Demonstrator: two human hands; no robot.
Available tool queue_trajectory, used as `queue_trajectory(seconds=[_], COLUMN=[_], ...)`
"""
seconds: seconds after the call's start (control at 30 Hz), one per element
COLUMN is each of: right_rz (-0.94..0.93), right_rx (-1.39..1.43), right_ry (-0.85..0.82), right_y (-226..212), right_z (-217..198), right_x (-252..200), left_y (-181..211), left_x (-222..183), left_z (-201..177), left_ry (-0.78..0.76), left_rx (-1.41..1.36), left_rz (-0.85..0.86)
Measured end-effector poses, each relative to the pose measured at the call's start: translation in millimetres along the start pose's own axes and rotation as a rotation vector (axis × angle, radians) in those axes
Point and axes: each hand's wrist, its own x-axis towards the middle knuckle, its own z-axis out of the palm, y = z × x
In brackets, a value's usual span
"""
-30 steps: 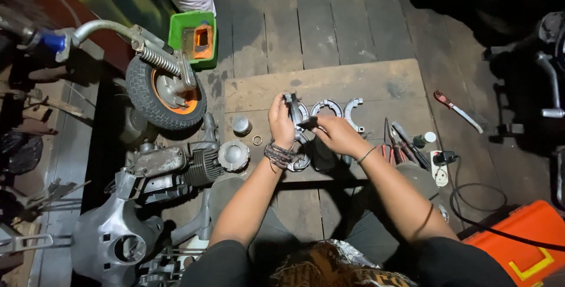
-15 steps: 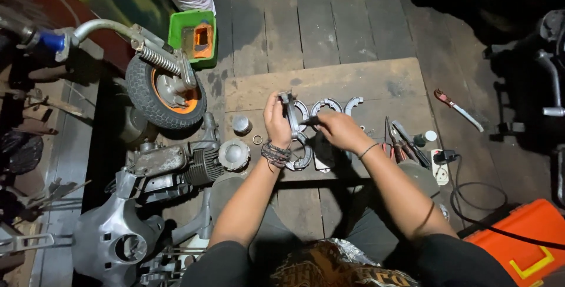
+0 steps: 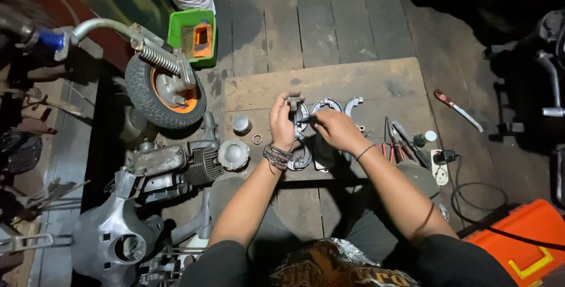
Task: The person sits on the floor and uses a dark abrasive pad to scrub and clean several curved metal parts. They handle each part individually, rubbing the surface repeatedly, then place the cleaned parts back on the wooden board.
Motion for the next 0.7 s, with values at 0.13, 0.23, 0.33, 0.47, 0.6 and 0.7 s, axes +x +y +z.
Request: queue_trajectory(seconds=[0.13, 0.23, 0.33, 0.47, 0.6, 0.7], right_rz=[0.028, 0.060, 0.106, 0.147, 0.138, 0.150], right_rx=[0.002, 0.066, 0.226, 0.439, 0.319, 0.317], right_ry=[0.042, 0.069, 0.126, 0.101, -0.103, -0.087], right_y=[1.3, -1.0, 6.6, 0.2, -29.0, -16.8], right_z=[-6.5, -7.5, 4.3, 10.0, -10.2, -7.4], right_x=[1.1, 0.0, -0.6, -0.9, -5.1, -3.7], left_y=[-10.1, -33.7, -33.2, -15.6, 4.8, -3.2], left_x=[4.0, 6.0, 0.6, -1.9, -5.1, 5.7], left_z=[-5.7, -10.5, -4.9, 5.2, 17.7, 2.8], left_ry=[0.027, 0.060, 0.082, 0.056, 0.056, 0.038], left_rx=[-0.001, -0.155, -0.301, -0.075, 0.077, 0.096], left_rz=[0.004, -0.020, -0.056, 0.044, 0.198, 0.265])
